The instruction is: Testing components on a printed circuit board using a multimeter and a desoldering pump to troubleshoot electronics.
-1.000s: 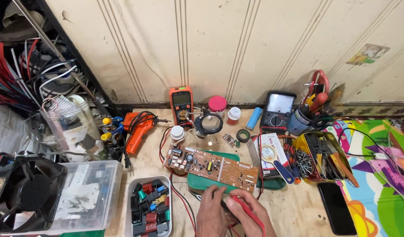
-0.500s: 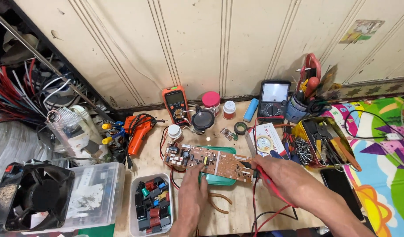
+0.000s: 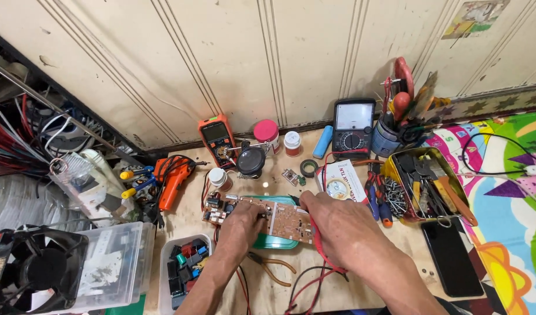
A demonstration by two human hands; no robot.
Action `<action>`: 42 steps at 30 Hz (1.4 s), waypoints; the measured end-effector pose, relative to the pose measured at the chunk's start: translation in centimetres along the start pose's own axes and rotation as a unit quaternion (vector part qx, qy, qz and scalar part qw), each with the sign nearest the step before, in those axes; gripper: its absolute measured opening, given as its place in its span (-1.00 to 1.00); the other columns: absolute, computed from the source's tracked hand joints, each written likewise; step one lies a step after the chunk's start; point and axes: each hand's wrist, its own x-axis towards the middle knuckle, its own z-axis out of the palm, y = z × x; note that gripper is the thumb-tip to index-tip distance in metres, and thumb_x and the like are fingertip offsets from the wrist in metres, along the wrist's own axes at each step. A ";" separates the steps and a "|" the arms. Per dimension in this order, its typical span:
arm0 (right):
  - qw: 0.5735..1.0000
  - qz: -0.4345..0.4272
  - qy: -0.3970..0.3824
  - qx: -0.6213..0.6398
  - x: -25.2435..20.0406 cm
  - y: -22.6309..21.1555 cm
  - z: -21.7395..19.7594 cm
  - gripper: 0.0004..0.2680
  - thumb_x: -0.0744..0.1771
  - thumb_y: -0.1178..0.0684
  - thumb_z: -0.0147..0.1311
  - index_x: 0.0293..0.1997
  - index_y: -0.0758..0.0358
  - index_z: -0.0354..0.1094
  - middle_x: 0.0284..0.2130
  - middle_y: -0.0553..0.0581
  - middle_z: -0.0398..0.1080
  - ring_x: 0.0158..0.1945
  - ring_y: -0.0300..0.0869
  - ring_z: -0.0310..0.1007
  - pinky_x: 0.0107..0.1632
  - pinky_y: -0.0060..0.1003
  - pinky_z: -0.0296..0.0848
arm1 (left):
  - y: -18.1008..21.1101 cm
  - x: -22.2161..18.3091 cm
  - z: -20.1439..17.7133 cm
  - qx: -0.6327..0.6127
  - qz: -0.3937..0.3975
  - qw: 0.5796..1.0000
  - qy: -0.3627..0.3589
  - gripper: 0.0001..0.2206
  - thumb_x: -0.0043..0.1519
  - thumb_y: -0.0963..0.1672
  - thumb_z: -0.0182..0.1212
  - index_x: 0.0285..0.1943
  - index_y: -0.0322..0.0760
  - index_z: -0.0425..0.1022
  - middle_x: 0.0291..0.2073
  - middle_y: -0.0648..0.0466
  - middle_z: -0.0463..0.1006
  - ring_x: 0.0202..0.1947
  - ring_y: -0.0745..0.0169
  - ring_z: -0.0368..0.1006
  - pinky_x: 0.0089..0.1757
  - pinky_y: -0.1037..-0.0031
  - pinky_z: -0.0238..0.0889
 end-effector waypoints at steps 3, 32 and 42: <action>1.000 -0.010 0.013 0.005 0.2 -0.6 -0.3 -0.61 0.34 0.11 0.27 0.24 -0.05 0.15 -0.04 0.11 0.43 -0.17 0.32 0.61 -0.27 0.28 0.52 | 0.5 -0.1 -0.6 -0.006 -0.005 1.000 -0.014 -0.79 0.32 -0.19 0.37 0.13 -0.27 0.63 -0.02 -0.03 0.60 -0.04 -0.05 0.60 -0.15 0.18 0.59; 0.998 -0.026 0.048 0.012 -0.7 1.5 0.6 -0.64 0.32 0.13 0.19 0.21 -0.08 0.16 -0.05 0.09 0.45 -0.16 0.34 0.61 -0.32 0.34 0.51 | -0.4 0.2 0.1 -0.012 -0.030 0.999 0.002 -0.82 0.41 -0.14 0.25 0.12 -0.28 0.63 0.03 -0.07 0.56 0.02 -0.11 0.57 -0.02 0.16 0.51; 0.998 0.049 -0.036 0.015 -1.1 1.4 -0.3 -0.82 0.42 0.04 -0.03 0.14 -0.19 0.19 -0.06 -0.02 0.52 -0.13 0.23 0.63 -0.16 0.24 0.49 | -1.6 2.3 -6.7 0.126 -0.037 0.947 -0.293 -0.04 0.24 0.05 0.47 0.77 -0.01 -0.11 0.69 -0.17 -0.02 0.67 -0.28 -0.14 0.51 -0.19 -0.30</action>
